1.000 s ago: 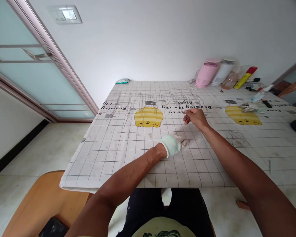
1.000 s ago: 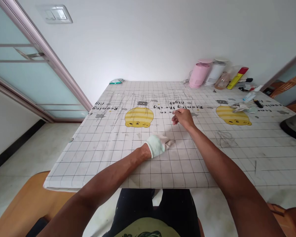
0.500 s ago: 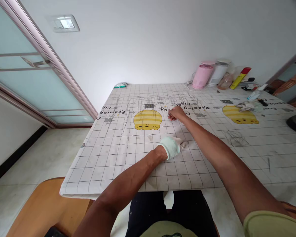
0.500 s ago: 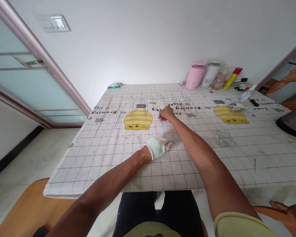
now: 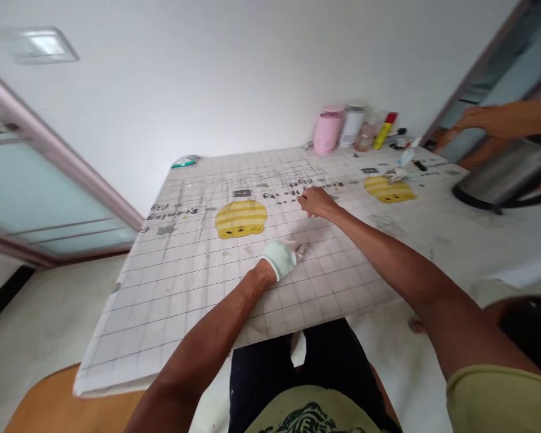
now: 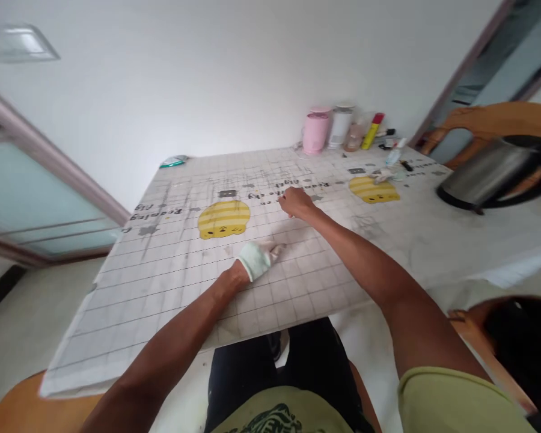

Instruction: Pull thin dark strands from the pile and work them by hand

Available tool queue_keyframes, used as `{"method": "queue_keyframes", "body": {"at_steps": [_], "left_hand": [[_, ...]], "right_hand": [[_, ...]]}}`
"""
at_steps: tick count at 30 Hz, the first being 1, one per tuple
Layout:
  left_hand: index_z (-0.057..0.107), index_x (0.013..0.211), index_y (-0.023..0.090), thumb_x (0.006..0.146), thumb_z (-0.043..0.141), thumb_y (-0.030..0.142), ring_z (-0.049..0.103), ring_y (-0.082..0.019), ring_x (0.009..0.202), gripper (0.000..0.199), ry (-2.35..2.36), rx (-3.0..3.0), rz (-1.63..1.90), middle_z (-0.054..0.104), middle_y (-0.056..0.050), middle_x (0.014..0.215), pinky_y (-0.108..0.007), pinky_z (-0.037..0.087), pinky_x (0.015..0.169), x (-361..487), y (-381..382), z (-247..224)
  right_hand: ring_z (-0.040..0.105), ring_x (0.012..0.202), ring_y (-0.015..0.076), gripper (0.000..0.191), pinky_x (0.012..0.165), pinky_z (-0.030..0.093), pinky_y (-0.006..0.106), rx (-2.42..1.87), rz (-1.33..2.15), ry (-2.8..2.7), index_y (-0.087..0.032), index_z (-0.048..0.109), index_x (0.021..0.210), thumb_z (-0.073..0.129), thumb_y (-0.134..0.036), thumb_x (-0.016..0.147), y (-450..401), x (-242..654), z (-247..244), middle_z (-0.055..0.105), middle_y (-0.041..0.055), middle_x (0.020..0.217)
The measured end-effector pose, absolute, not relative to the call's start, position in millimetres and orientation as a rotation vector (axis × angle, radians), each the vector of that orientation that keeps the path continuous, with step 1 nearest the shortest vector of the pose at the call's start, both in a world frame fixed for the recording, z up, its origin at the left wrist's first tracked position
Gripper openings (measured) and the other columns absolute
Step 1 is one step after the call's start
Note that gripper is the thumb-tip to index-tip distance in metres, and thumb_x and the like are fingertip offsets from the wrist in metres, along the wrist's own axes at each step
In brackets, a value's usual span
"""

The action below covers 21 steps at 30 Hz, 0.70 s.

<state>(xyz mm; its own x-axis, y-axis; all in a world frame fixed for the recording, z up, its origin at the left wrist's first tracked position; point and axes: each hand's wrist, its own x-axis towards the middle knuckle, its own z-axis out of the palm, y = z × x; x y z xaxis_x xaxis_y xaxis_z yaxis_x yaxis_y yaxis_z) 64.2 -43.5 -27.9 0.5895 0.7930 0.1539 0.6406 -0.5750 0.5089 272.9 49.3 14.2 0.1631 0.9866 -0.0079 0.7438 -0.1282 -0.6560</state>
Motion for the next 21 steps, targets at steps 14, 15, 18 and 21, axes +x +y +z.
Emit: {"method": "queue_keyframes", "body": {"at_steps": [14,15,18,21], "left_hand": [[0.069,0.138,0.022,0.106,0.048,0.02,0.075,-0.022,0.086,0.039,1.1,2.926,0.038,0.079,-0.012,0.111,-0.028,0.05,0.07,55,-36,-31],[0.069,0.138,0.021,0.106,0.048,0.02,0.076,-0.023,0.088,0.039,1.112,2.937,0.011,0.079,-0.013,0.114,-0.028,0.051,0.072,55,-36,-30],[0.07,0.136,0.019,0.106,0.048,0.021,0.077,-0.025,0.093,0.038,1.151,2.949,-0.021,0.08,-0.016,0.115,-0.029,0.053,0.074,56,-36,-27],[0.07,0.138,0.02,0.104,0.052,0.023,0.078,-0.028,0.098,0.038,1.141,2.964,-0.016,0.08,-0.016,0.114,-0.03,0.054,0.075,56,-36,-25]], "right_hand": [[0.076,0.064,0.0207,0.017,0.052,0.058,0.027,-2.443,0.638,-1.3,-0.015,0.073,0.078,0.083,-0.023,0.089,-140,555,48,0.081,0.013,0.085],[0.076,0.064,0.021,0.016,0.054,0.059,0.028,-2.453,0.646,-1.306,-0.015,0.073,0.078,0.083,-0.022,0.089,-144,555,42,0.081,0.0126,0.084],[0.076,0.069,0.0222,0.009,0.062,0.059,0.029,-2.477,0.557,-1.424,-0.015,0.077,0.086,0.078,-0.023,0.09,-143,544,24,0.08,0.0105,0.082],[0.077,0.091,0.0267,0.009,0.077,0.058,0.031,-2.507,0.34,-1.595,-0.017,0.081,0.094,0.075,-0.023,0.09,-132,528,5,0.082,0.0119,0.096]]}}
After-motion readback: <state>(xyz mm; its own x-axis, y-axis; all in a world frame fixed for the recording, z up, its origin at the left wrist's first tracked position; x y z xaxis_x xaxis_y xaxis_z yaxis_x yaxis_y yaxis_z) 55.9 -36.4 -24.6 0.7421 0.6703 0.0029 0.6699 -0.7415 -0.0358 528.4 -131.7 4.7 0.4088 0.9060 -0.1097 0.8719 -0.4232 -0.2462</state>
